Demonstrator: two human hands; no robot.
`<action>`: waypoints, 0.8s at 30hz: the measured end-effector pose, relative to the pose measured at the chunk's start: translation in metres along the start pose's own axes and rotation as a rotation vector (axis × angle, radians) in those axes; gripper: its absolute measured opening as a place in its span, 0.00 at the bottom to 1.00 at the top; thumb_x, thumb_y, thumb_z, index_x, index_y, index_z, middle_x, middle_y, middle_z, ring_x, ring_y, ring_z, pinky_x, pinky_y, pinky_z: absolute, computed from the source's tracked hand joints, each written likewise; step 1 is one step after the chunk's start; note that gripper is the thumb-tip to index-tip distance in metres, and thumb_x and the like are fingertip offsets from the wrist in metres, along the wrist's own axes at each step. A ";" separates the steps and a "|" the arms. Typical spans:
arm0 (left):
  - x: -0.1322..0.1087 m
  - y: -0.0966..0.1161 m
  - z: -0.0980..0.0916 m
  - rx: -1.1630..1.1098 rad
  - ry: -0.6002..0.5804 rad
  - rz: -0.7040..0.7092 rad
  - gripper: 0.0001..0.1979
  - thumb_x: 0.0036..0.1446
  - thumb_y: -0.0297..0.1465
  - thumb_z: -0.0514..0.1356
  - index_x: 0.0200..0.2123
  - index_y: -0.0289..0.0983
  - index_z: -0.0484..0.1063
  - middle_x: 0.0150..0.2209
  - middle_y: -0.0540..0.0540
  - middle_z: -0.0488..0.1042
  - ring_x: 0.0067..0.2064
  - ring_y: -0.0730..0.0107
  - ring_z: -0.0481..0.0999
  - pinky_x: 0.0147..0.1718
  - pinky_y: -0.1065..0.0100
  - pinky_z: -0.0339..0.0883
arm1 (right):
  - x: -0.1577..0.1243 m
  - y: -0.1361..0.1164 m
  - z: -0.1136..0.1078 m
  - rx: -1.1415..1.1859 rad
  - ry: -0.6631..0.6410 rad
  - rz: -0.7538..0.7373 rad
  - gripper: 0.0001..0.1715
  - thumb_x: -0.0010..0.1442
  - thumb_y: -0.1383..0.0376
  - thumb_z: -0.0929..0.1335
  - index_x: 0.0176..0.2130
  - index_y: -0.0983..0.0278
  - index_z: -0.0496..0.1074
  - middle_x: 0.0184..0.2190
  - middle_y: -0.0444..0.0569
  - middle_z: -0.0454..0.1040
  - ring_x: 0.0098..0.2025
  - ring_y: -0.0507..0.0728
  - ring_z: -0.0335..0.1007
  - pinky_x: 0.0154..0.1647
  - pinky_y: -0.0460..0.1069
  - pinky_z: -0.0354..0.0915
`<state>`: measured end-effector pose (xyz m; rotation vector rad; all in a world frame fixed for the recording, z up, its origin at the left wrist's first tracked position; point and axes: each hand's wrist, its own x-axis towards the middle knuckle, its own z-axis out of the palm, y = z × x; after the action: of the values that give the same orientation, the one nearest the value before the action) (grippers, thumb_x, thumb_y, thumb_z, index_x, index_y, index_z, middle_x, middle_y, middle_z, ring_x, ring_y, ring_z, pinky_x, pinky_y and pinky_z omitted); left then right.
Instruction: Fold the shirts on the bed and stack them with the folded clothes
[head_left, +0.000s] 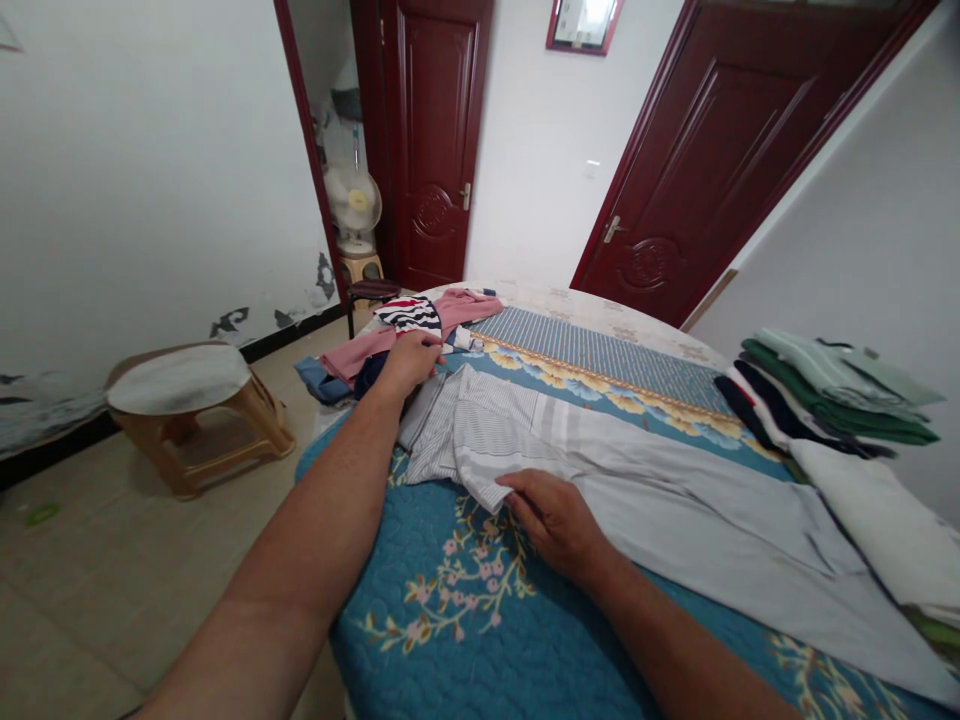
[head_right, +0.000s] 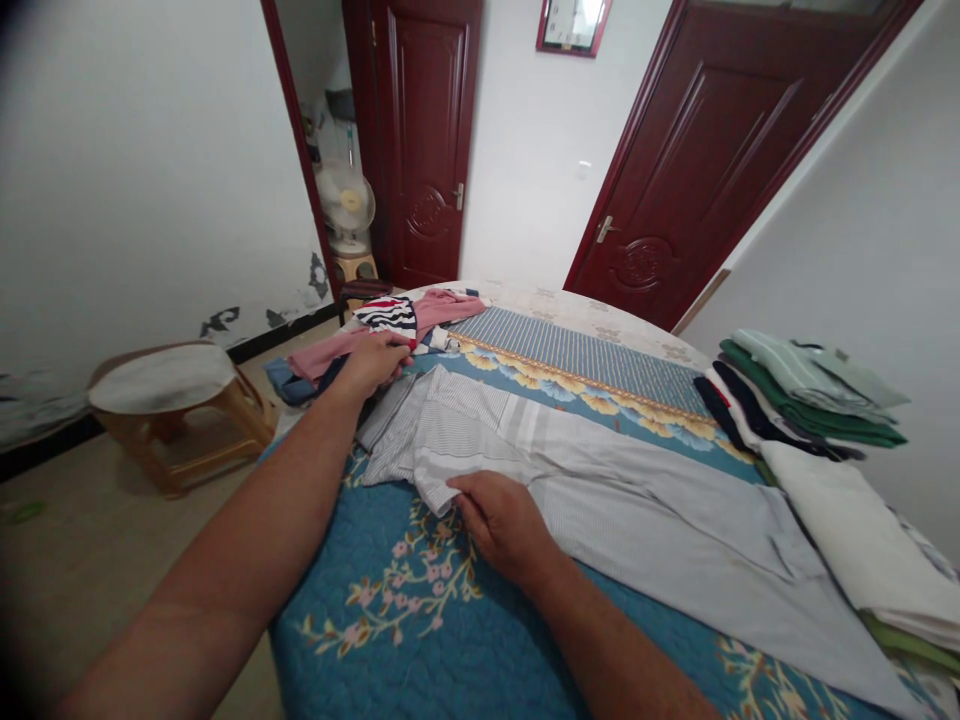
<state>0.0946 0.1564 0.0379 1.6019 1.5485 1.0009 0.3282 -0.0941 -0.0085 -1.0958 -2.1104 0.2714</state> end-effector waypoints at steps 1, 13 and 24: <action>0.001 0.000 -0.001 -0.061 0.024 -0.009 0.16 0.63 0.28 0.59 0.52 0.35 0.78 0.38 0.43 0.85 0.25 0.74 0.74 0.23 0.73 0.64 | -0.001 0.001 0.002 -0.026 0.000 -0.026 0.15 0.75 0.65 0.64 0.54 0.62 0.78 0.44 0.53 0.84 0.45 0.58 0.81 0.47 0.51 0.74; 0.000 -0.003 0.016 -0.208 -0.041 -0.008 0.14 0.63 0.22 0.57 0.50 0.32 0.77 0.43 0.39 0.83 0.33 0.72 0.82 0.28 0.73 0.74 | -0.003 -0.007 0.006 -0.066 -0.068 -0.198 0.13 0.76 0.65 0.64 0.55 0.61 0.75 0.43 0.52 0.83 0.43 0.57 0.78 0.43 0.51 0.72; -0.010 -0.002 0.049 0.440 -0.077 0.534 0.21 0.65 0.33 0.62 0.60 0.41 0.78 0.58 0.40 0.81 0.60 0.54 0.78 0.63 0.57 0.68 | 0.000 -0.017 0.010 -0.089 -0.262 -0.178 0.13 0.77 0.63 0.63 0.53 0.61 0.76 0.46 0.50 0.84 0.46 0.56 0.79 0.47 0.49 0.72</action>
<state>0.1369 0.1478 0.0129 2.4185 1.3773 0.8815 0.3105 -0.1035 -0.0075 -0.9564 -2.4577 0.2491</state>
